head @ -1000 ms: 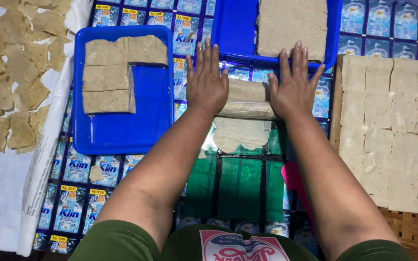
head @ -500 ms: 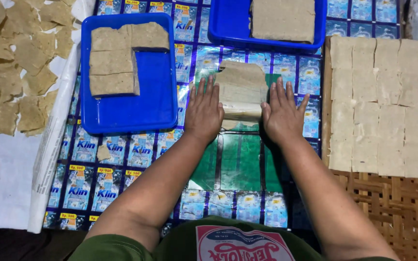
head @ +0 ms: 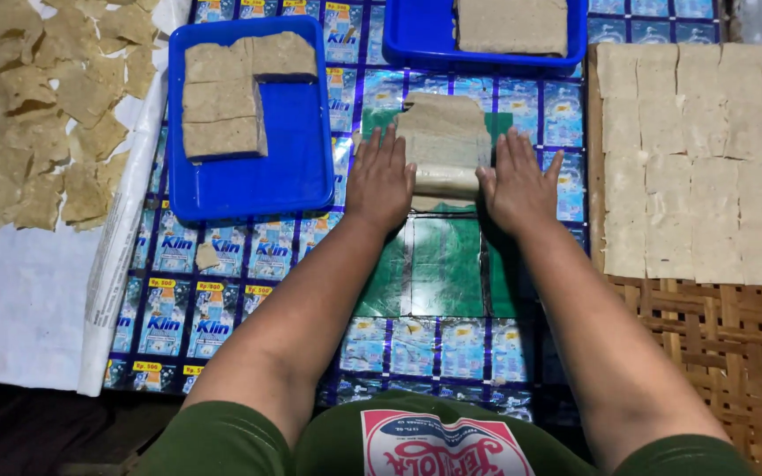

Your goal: Rolling and cutting dough into uniform square pieces for snack production.

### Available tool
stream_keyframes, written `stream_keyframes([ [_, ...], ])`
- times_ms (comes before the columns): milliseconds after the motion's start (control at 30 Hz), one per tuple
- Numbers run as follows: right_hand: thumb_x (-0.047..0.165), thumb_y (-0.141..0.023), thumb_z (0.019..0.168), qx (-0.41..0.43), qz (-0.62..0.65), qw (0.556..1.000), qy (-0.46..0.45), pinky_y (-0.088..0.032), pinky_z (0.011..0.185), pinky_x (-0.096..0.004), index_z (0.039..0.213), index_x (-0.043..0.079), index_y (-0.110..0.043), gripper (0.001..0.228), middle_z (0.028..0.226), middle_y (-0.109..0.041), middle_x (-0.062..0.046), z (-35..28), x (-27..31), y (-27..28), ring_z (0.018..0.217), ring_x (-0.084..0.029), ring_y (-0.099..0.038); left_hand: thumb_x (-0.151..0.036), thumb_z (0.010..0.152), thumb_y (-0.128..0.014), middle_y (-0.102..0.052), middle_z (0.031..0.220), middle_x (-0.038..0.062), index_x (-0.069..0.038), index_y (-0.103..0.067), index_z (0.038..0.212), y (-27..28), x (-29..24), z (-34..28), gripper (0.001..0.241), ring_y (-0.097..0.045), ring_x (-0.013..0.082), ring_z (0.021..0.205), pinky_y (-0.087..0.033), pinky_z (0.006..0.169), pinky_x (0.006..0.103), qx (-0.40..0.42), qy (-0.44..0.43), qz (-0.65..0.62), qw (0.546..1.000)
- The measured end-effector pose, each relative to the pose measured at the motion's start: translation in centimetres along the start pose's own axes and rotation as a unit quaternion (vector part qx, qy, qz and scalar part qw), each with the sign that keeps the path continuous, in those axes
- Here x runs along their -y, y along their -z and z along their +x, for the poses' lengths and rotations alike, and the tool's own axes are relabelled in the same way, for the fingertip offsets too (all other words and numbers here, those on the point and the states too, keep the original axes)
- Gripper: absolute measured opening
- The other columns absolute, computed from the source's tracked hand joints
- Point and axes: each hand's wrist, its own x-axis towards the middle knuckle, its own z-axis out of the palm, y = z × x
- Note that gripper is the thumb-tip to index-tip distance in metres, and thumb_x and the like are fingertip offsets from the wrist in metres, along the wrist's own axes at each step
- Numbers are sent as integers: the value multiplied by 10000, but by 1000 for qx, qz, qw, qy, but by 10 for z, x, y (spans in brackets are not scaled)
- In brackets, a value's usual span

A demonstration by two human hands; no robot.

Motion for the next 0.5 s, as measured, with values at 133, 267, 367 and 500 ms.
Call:
stream_keyframes([
  [133, 584, -279, 1098, -6, 8, 1000, -8, 1, 1193, -737, 1613, 51, -323, 743, 1709, -239, -178, -6, 8, 4, 1582, -327, -204, -447, 1065, -328, -351, 1635, 172, -54, -451, 1495, 9, -4, -7, 596, -287, 362, 1534, -202, 1259, 517, 46, 18, -3, 999],
  [267, 520, -356, 1082, -20, 1, 1000, 4, -91, 1211, -676, 1598, 21, -321, 719, 1676, -298, -200, -49, 19, 8, 1551, -337, -273, -376, 1067, -386, -325, 1649, 187, -40, -412, 1527, 29, -12, -48, 571, -291, 363, 1533, -186, 1260, 507, 37, -10, -18, 999],
  [367, 482, -409, 1070, -54, 1, 998, 21, -123, 1216, -654, 1590, -6, -307, 721, 1662, -306, -215, -69, 25, 7, 1538, -353, -285, -360, 1075, -370, -313, 1655, 187, -39, -368, 1557, 31, -16, -67, 579, -281, 352, 1536, -155, 1266, 493, 37, -20, -26, 999],
  [500, 525, -445, 1060, -71, -12, 997, 25, -85, 1220, -657, 1573, -25, -342, 759, 1639, -339, -241, -57, 20, -1, 1530, -371, -304, -392, 1055, -408, -357, 1628, 184, -39, -385, 1544, 21, -11, -58, 604, -307, 334, 1524, -185, 1263, 477, 15, -25, -10, 1000],
])
